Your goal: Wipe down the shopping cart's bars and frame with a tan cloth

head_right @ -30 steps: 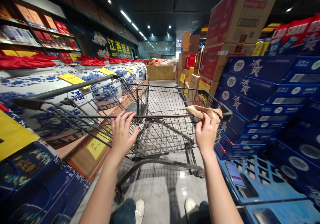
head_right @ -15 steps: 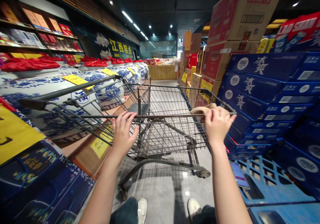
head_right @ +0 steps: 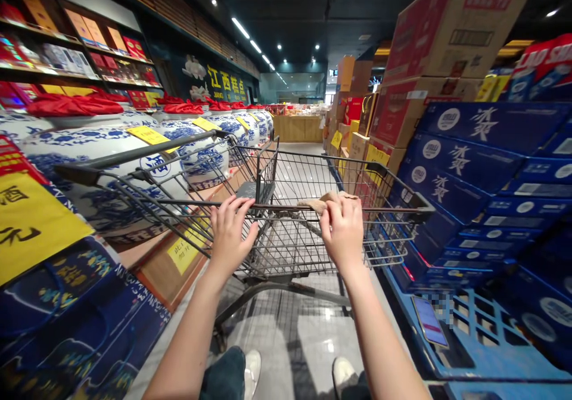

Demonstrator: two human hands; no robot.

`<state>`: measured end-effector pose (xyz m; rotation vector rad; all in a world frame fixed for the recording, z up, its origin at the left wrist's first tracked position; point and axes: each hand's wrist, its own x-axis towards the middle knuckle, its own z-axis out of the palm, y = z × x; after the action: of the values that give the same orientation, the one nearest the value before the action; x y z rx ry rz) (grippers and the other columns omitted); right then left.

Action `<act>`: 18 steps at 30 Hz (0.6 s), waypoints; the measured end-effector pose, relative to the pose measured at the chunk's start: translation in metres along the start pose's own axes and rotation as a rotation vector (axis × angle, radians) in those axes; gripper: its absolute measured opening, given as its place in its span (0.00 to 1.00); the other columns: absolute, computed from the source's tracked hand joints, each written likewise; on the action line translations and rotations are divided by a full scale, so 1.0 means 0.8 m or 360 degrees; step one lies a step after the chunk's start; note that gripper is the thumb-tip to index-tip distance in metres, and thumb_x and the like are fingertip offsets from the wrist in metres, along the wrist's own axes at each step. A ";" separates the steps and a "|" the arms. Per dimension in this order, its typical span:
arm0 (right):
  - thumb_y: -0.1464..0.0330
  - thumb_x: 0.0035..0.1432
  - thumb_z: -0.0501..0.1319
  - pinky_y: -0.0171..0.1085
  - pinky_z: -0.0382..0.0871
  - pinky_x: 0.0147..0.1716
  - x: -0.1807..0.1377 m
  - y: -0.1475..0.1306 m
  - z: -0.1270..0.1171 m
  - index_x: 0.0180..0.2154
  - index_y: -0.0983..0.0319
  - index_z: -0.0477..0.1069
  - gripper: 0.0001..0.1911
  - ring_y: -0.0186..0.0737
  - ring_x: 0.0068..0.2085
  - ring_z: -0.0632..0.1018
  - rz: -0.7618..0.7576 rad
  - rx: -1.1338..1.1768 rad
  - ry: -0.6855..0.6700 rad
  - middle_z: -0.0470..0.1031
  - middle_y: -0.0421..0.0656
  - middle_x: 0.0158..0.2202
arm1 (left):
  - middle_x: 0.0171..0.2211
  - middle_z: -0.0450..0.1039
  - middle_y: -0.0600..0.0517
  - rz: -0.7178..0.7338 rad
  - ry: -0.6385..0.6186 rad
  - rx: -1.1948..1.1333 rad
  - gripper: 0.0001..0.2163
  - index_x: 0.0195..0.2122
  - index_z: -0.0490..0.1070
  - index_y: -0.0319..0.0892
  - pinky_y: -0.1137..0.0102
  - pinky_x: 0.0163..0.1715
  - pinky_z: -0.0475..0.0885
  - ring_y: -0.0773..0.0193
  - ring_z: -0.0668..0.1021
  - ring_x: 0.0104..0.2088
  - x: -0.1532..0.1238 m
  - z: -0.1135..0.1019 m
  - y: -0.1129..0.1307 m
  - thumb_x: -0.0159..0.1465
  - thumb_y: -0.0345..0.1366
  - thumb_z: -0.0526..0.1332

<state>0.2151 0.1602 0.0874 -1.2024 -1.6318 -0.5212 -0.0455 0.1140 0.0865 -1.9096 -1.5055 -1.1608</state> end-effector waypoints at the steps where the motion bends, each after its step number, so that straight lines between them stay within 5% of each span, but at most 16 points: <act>1: 0.63 0.68 0.51 0.59 0.62 0.65 0.000 0.001 -0.001 0.43 0.60 0.75 0.15 0.50 0.54 0.73 -0.0030 0.0015 -0.0010 0.75 0.51 0.51 | 0.61 0.70 0.42 0.0000 -0.0005 0.0001 0.21 0.64 0.67 0.44 0.42 0.71 0.45 0.46 0.64 0.68 0.000 0.000 -0.001 0.69 0.35 0.55; 7: 0.58 0.66 0.50 0.65 0.57 0.63 0.002 0.101 -0.029 0.36 0.62 0.74 0.19 0.55 0.51 0.73 0.0473 -0.0118 0.0139 0.75 0.55 0.45 | 0.62 0.69 0.43 -0.0026 -0.0071 -0.0005 0.22 0.64 0.66 0.44 0.42 0.72 0.44 0.47 0.63 0.68 -0.001 -0.004 0.003 0.69 0.34 0.56; 10: 0.58 0.66 0.49 0.66 0.56 0.64 0.002 0.121 -0.033 0.38 0.64 0.75 0.21 0.58 0.51 0.73 0.0590 -0.0170 0.0217 0.74 0.58 0.45 | 0.62 0.69 0.43 -0.0041 -0.0108 -0.0003 0.22 0.65 0.65 0.44 0.43 0.72 0.44 0.47 0.63 0.69 -0.001 -0.007 0.008 0.69 0.34 0.56; 14: 0.60 0.67 0.47 0.65 0.62 0.61 0.000 0.064 -0.020 0.37 0.63 0.74 0.21 0.57 0.50 0.74 0.0377 -0.0137 0.0121 0.74 0.55 0.42 | 0.61 0.69 0.43 -0.0049 -0.0089 -0.0013 0.22 0.64 0.65 0.44 0.43 0.72 0.43 0.47 0.63 0.68 -0.001 -0.007 0.012 0.69 0.33 0.56; 18: 0.62 0.69 0.50 0.59 0.63 0.63 -0.004 -0.001 -0.009 0.45 0.60 0.73 0.15 0.52 0.55 0.73 -0.0071 0.0040 -0.0091 0.73 0.52 0.51 | 0.61 0.70 0.44 -0.0065 -0.0047 -0.0007 0.21 0.63 0.66 0.45 0.43 0.72 0.43 0.47 0.63 0.68 -0.002 -0.004 0.012 0.69 0.34 0.56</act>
<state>0.2180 0.1528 0.0876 -1.1739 -1.7122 -0.4969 -0.0380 0.1079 0.0884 -1.9157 -1.5653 -1.1591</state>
